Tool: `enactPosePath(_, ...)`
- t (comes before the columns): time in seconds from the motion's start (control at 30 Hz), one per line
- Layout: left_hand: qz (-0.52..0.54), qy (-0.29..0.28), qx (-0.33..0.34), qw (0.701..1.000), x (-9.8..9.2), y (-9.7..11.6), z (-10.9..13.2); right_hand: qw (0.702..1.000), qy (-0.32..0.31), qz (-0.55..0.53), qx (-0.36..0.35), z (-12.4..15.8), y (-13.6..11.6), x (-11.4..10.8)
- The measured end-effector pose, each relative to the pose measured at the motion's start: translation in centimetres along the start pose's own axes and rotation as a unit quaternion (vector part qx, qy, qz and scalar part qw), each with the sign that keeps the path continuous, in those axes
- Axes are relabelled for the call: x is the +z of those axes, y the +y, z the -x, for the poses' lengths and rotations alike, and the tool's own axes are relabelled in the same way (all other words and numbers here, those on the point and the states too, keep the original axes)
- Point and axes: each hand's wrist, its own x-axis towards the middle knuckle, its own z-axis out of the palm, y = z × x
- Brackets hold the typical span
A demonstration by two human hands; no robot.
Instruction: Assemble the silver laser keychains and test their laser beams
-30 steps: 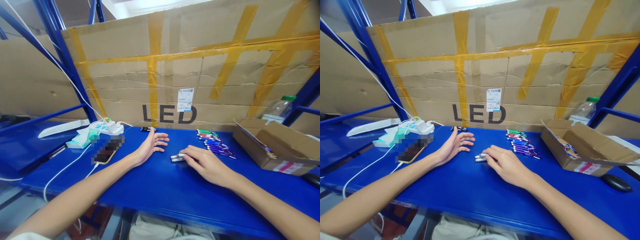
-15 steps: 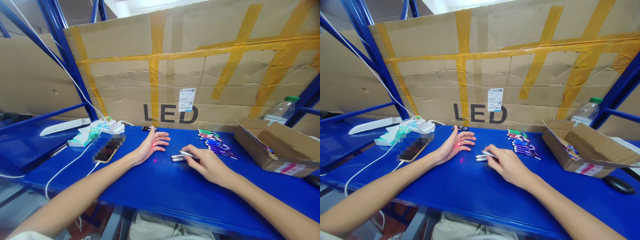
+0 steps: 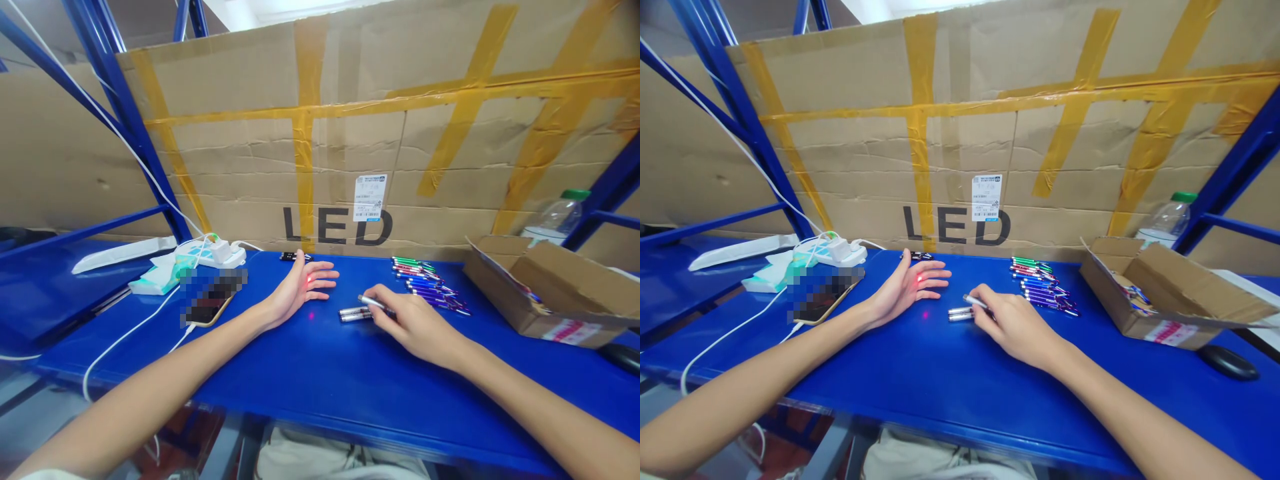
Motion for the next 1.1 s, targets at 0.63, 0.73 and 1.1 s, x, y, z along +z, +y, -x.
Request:
enactPosePath(0.63,-0.013,-0.024,-0.020,0.999,0.1,0.2,0.1,0.996,0.018,0.038,0.075,-0.4,1.5,0.2)
enactPosePath(0.73,-0.010,-0.025,-0.020,0.999,0.1,0.2,0.1,0.999,-0.017,0.017,0.049,-0.3,1.1,0.1)
enactPosePath(1.1,-0.012,-0.035,-0.020,0.999,-0.1,0.1,0.2,0.998,-0.038,0.033,0.022,0.0,-0.6,0.1)
